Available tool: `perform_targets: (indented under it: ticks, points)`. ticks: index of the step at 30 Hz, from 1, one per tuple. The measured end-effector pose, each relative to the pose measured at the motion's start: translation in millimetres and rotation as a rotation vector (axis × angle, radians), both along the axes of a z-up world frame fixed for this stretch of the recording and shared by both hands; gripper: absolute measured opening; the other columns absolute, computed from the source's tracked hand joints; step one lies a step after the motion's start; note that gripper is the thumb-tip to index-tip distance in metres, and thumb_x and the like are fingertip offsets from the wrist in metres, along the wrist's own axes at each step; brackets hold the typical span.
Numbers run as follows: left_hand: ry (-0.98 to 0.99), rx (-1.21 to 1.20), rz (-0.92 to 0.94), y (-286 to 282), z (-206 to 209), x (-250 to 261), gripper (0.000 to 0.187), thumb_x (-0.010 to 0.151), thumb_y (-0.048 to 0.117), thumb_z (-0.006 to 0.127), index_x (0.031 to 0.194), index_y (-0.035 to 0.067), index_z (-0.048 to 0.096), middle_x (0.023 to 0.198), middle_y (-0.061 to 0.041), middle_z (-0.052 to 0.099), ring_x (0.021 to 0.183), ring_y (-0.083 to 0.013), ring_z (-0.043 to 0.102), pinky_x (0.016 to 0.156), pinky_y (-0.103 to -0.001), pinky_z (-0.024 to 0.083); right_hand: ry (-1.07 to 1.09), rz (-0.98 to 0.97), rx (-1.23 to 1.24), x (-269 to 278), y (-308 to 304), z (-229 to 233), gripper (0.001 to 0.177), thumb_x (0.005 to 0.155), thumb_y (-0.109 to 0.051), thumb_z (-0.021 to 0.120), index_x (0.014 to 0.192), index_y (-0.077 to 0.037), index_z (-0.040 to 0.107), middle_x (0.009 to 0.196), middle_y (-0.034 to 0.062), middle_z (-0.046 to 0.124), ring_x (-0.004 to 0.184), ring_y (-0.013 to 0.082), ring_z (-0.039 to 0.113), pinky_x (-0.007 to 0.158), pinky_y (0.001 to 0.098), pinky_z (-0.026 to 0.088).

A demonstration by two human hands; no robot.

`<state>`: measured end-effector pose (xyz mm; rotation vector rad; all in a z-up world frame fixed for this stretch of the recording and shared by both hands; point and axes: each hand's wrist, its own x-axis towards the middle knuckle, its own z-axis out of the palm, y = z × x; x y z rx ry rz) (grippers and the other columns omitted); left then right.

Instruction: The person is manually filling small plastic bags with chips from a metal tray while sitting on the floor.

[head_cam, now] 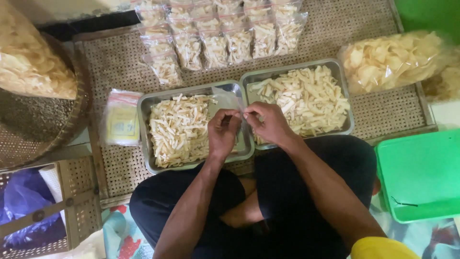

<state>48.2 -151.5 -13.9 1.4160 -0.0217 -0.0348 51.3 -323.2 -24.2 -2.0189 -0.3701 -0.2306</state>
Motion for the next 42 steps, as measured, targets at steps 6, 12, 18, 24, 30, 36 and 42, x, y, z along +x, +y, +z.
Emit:
perform_targets:
  ticks: [6, 12, 18, 24, 30, 36, 42]
  points:
    - [0.000, -0.049, 0.024, -1.7, 0.1, -0.5, 0.006, 0.093, 0.003, 0.075, 0.097, 0.001, 0.071, 0.079, -0.013, 0.072, 0.076, -0.0137, 0.069, 0.072, -0.030, 0.059, 0.095, 0.027, 0.049, -0.4, 8.6, 16.5, 0.023, 0.094, 0.009, 0.064, 0.108, -0.004, 0.076, 0.084, 0.0157, 0.073, 0.076, 0.0295, 0.073, 0.070, 0.0409, 0.058]
    - [-0.021, -0.098, 0.012, 0.1, -4.6, 0.1, 0.013, 0.093, 0.004, 0.076, 0.100, -0.001, 0.068, 0.085, -0.016, 0.073, 0.084, -0.0206, 0.074, 0.077, -0.036, 0.061, 0.109, 0.039, 0.061, 0.4, 5.9, 9.1, 0.017, 0.095, 0.009, 0.064, 0.103, -0.002, 0.074, 0.081, 0.0161, 0.069, 0.074, 0.0336, 0.070, 0.067, 0.0428, 0.056]
    - [-0.037, -0.053, -0.023, -3.9, 4.4, -1.6, 0.012, 0.094, 0.009, 0.077, 0.099, 0.001, 0.069, 0.079, -0.013, 0.072, 0.077, -0.0159, 0.072, 0.069, -0.030, 0.059, -0.016, -0.007, -0.073, 2.2, 1.9, -16.6, 0.015, 0.083, 0.006, 0.077, 0.080, -0.004, 0.067, 0.069, 0.0113, 0.061, 0.062, 0.0323, 0.065, 0.059, 0.0392, 0.052]
    - [-0.054, -0.023, -0.027, -3.8, 9.3, -1.3, 0.005, 0.095, 0.007, 0.076, 0.095, 0.003, 0.073, 0.076, -0.011, 0.073, 0.076, -0.0104, 0.068, 0.069, -0.029, 0.058, -0.051, 0.004, -0.073, 5.7, -1.7, -21.9, 0.021, 0.077, 0.009, 0.077, 0.074, -0.006, 0.063, 0.065, 0.0089, 0.057, 0.060, 0.0306, 0.061, 0.058, 0.0393, 0.050]
    - [-0.030, -0.033, -0.069, 2.3, 17.0, 3.8, 0.013, 0.101, 0.004, 0.064, 0.093, 0.000, 0.073, 0.072, -0.012, 0.070, 0.075, -0.0123, 0.066, 0.069, -0.032, 0.060, 0.063, 0.019, 0.066, 2.4, 2.5, -24.7, 0.018, 0.081, 0.003, 0.083, 0.081, -0.001, 0.066, 0.067, 0.0140, 0.059, 0.062, 0.0271, 0.062, 0.060, 0.0392, 0.051]
    - [0.006, -0.023, -0.121, 15.0, 15.6, 10.8, 0.016, 0.100, 0.004, 0.065, 0.088, 0.004, 0.075, 0.071, -0.007, 0.070, 0.072, -0.0072, 0.064, 0.068, -0.029, 0.061, 0.159, 0.112, 0.152, 5.6, 2.7, 4.0, 0.013, 0.088, -0.001, 0.081, 0.082, -0.003, 0.070, 0.071, 0.0073, 0.064, 0.067, 0.0158, 0.059, 0.068, 0.0331, 0.048]
    - [-0.360, 0.346, -0.190, 23.2, -22.7, 18.2, 0.011, 0.099, 0.009, 0.064, 0.091, 0.003, 0.069, 0.065, -0.019, 0.061, 0.057, -0.0330, 0.067, 0.051, -0.040, 0.053, 0.310, 0.051, 0.311, 1.7, 3.5, 24.6, 0.009, 0.093, -0.001, 0.074, 0.084, -0.003, 0.073, 0.070, 0.0104, 0.064, 0.066, 0.0182, 0.059, 0.069, 0.0324, 0.052]
